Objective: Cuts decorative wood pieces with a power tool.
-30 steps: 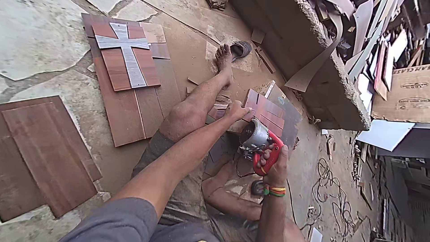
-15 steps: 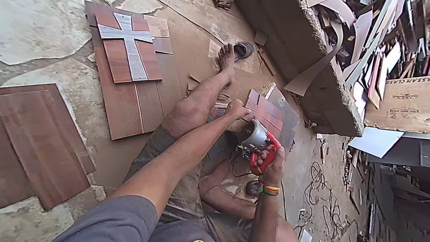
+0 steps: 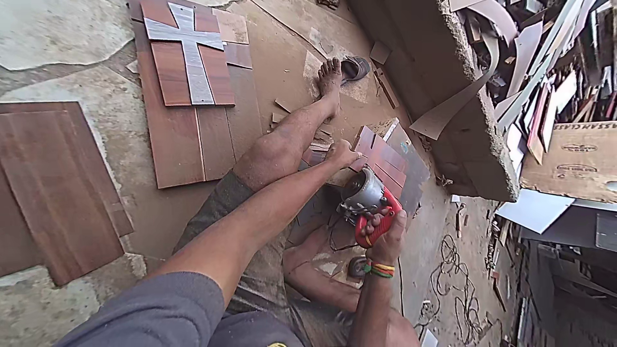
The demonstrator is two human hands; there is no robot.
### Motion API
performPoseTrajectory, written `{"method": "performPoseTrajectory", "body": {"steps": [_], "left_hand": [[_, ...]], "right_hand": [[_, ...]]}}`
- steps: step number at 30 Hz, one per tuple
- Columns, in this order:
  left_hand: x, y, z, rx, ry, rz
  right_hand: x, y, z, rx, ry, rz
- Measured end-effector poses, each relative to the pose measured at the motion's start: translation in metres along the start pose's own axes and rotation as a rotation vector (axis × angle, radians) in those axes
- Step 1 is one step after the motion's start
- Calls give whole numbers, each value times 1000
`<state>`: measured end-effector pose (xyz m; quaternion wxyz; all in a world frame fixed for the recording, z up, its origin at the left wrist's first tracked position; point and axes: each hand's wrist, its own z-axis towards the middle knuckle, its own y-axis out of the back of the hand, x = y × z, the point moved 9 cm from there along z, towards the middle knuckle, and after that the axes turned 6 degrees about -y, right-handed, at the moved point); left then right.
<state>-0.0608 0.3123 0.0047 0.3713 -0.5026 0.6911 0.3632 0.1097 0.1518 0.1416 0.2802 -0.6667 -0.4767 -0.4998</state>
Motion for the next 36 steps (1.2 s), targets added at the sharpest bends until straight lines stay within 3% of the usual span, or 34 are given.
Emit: {"method": "performPoseTrajectory", "body": {"steps": [36], "left_hand": [[-8,3,-2,19,8,75]], "right_hand": [[4,0,4,-53,-15,-33]]}}
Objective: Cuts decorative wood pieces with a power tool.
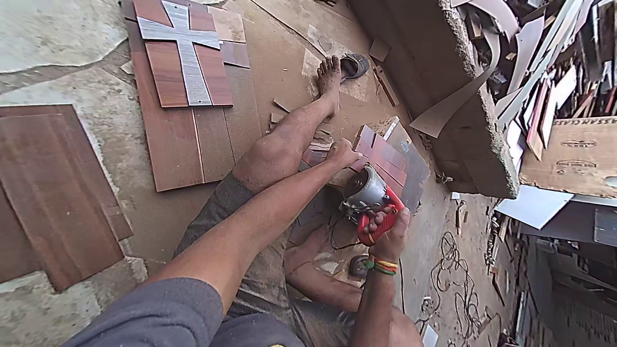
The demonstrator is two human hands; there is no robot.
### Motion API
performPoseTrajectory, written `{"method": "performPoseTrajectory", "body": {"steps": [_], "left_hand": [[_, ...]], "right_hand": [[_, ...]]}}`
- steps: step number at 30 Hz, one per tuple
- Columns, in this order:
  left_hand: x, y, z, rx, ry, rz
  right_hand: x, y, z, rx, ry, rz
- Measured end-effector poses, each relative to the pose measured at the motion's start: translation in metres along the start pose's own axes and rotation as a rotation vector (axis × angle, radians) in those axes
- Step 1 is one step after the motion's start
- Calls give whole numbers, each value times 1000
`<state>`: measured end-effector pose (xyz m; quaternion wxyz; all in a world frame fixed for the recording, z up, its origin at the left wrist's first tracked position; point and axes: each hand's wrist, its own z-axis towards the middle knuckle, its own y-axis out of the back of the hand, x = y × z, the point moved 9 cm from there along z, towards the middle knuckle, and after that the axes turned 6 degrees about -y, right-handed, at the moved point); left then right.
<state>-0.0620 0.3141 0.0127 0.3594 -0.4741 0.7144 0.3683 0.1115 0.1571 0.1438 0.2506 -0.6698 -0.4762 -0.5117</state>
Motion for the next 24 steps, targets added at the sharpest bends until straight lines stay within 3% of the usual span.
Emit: {"method": "performPoseTrajectory", "body": {"steps": [24], "left_hand": [[-3,0,0,31,31,14]], "right_hand": [[2,-3,15,37,-25,-24]]}}
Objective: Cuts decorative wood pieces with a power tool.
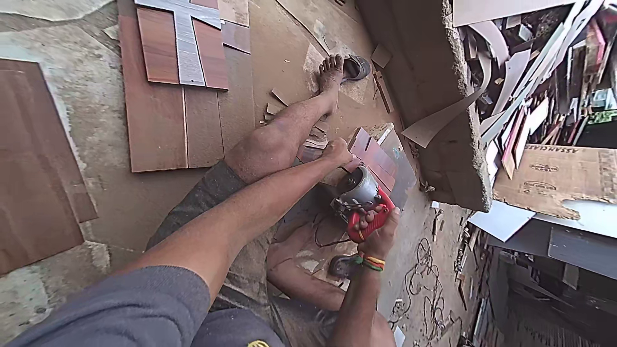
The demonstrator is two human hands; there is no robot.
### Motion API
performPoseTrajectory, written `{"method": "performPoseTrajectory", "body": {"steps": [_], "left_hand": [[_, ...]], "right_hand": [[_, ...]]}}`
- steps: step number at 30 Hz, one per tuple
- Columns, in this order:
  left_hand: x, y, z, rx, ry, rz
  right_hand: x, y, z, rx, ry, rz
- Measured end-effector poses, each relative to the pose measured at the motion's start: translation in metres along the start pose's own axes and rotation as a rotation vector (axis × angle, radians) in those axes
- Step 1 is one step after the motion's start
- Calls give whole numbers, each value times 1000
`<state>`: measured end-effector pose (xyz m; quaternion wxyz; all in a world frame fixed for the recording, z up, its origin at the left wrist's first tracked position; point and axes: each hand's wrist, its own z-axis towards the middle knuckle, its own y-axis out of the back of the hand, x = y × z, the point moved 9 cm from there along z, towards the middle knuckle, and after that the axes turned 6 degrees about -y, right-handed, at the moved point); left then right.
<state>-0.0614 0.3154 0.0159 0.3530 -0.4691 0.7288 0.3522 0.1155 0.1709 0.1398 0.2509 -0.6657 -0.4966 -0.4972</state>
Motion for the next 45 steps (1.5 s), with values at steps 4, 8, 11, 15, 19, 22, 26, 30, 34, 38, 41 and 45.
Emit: {"method": "performPoseTrajectory", "body": {"steps": [4,8,11,15,19,22,26,30,34,38,41,45], "left_hand": [[1,1,-1,-14,5,-19],[1,0,2,0,2,-21],[2,-1,2,7,14,-24],[2,-2,3,15,17,-21],[1,-1,3,13,1,-17],[-1,0,1,14,-8,1],[-2,1,-1,33,-2,4],[-1,0,0,32,-4,-5],[-1,0,1,33,-11,-1],[-1,0,0,35,0,-9],[-1,0,0,40,11,-7],[-3,1,-2,53,13,-3]], "right_hand": [[2,0,1,-16,-5,-11],[3,0,3,-18,-9,-7],[4,-2,4,-22,-16,-14],[4,-2,6,-16,-24,-5],[8,-4,7,-14,-11,-7],[9,-4,9,-28,-2,5],[10,-5,12,-23,2,-1],[13,-6,13,-37,6,14],[14,-7,15,-24,9,13],[16,-8,16,-34,7,7],[16,-8,19,-34,7,12],[16,-6,23,-50,3,-8]]}}
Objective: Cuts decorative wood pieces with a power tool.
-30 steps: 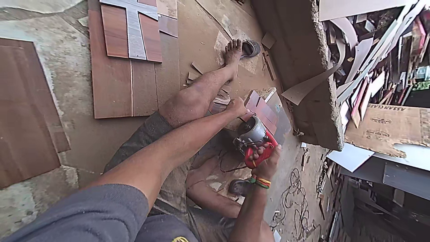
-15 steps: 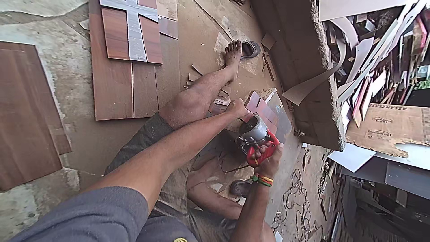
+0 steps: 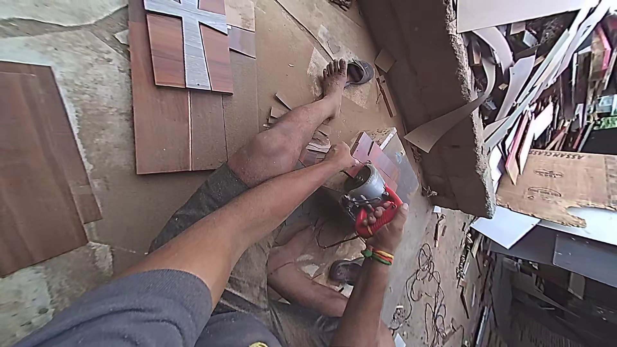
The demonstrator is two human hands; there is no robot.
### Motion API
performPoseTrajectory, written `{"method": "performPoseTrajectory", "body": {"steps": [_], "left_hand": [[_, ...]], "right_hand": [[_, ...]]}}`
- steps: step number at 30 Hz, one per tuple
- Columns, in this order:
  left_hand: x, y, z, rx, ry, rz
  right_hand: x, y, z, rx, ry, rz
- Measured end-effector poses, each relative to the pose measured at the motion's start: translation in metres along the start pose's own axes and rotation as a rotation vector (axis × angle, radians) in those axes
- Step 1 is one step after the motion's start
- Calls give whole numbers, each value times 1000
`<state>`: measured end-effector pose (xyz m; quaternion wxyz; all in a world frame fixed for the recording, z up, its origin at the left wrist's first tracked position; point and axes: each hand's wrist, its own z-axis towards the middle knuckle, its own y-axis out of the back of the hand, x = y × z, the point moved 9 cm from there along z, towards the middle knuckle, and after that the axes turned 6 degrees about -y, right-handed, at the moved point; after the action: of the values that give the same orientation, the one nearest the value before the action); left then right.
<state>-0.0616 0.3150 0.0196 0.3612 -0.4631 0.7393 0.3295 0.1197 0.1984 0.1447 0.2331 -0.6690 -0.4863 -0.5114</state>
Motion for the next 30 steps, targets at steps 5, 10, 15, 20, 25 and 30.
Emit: {"method": "performPoseTrajectory", "body": {"steps": [5,10,15,20,25,30], "left_hand": [[-1,1,-1,9,-5,-3],[-1,0,0,12,5,-9],[-1,1,-1,16,6,-8],[-1,0,0,13,6,-5],[-1,1,-2,4,19,-16],[-1,1,-3,7,15,-20]], "right_hand": [[5,-4,0,6,1,-1],[8,-5,1,-17,0,-8],[10,-7,4,-10,0,-21],[11,-7,5,-23,6,-27],[10,-6,8,-21,2,-12],[10,-6,9,-10,2,-21]]}}
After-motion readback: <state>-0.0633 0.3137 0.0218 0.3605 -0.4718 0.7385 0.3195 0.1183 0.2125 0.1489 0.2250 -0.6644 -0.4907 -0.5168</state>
